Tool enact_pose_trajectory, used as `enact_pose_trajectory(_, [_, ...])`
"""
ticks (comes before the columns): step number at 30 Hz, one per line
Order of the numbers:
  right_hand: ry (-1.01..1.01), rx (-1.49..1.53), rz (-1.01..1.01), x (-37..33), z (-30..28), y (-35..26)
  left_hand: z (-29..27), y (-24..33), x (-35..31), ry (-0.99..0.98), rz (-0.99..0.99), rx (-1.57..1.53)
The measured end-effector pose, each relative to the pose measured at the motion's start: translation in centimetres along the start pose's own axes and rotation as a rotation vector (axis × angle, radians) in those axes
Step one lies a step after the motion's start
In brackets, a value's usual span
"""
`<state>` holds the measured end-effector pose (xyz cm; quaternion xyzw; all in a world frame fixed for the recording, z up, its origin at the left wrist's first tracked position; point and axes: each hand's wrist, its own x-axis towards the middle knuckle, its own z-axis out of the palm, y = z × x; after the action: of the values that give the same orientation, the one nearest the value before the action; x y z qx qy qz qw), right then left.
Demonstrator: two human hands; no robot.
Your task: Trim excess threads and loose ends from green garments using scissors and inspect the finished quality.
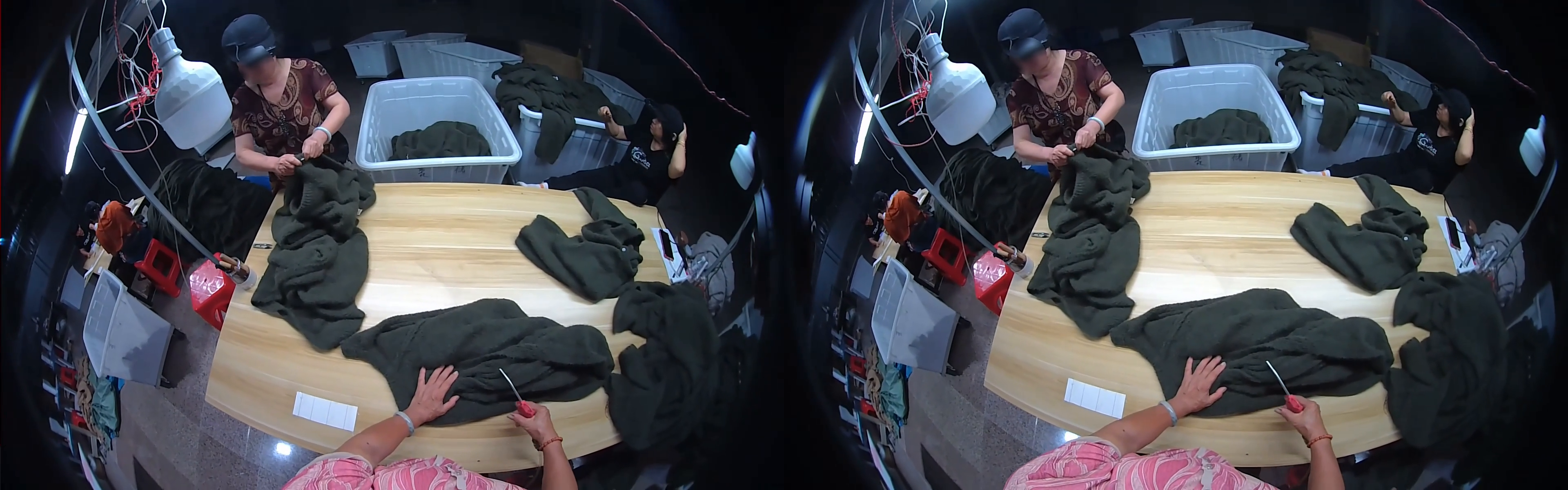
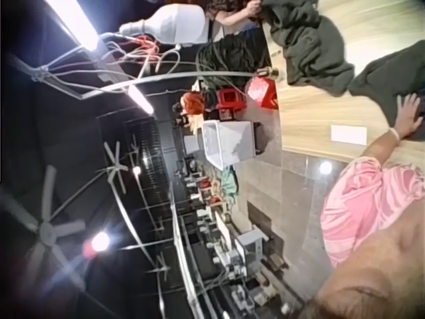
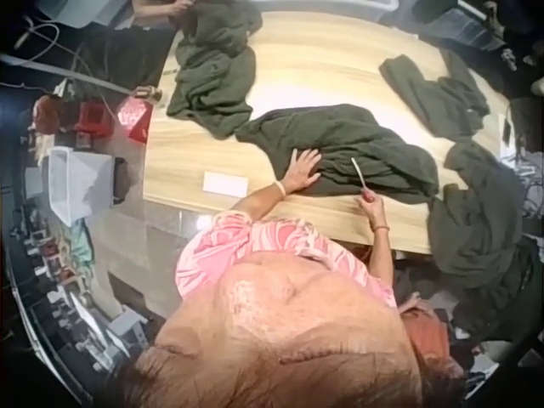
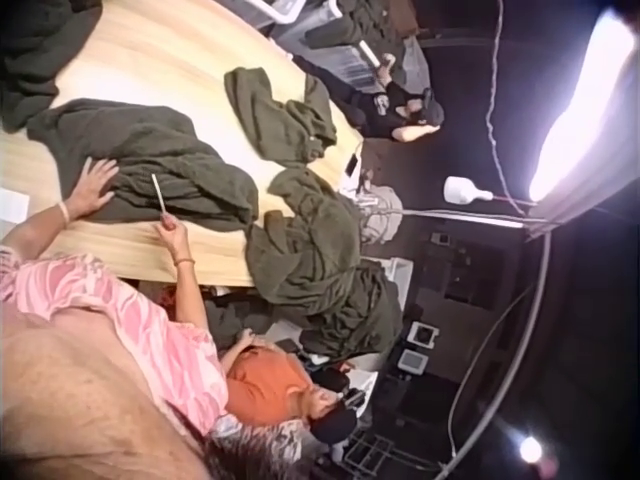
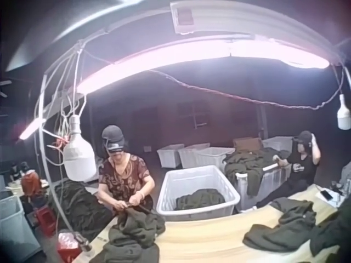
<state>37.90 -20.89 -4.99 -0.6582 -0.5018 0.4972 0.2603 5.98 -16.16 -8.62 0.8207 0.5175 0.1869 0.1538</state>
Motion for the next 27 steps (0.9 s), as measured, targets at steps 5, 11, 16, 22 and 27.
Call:
enact_pose_trajectory(5, [0.177, -0.296, 0.015, -1.8, 0.6, -1.9, 0.1, 0.1, -0.3, 0.001, -0.014, -0.010])
enact_pose_trajectory(11, [0.252, -0.385, 0.045, -3.3, 0.7, -2.0, -0.1, 0.4, -0.1, -0.011, -0.019, -0.013])
enact_pose_trajectory(16, [-0.128, -0.233, 0.084, -3.3, -0.9, -0.5, 0.3, 0.3, 0.2, 0.023, -0.008, -0.013])
enact_pose_trajectory(22, [-0.292, -0.097, 0.131, -3.2, -1.1, -1.3, 0.4, 0.0, 0.3, 0.018, -0.022, -0.010])
enact_pose_trajectory(27, [-0.205, -0.021, 0.086, -4.6, -0.6, -1.7, 0.3, 0.2, -0.1, 0.031, -0.016, -0.017])
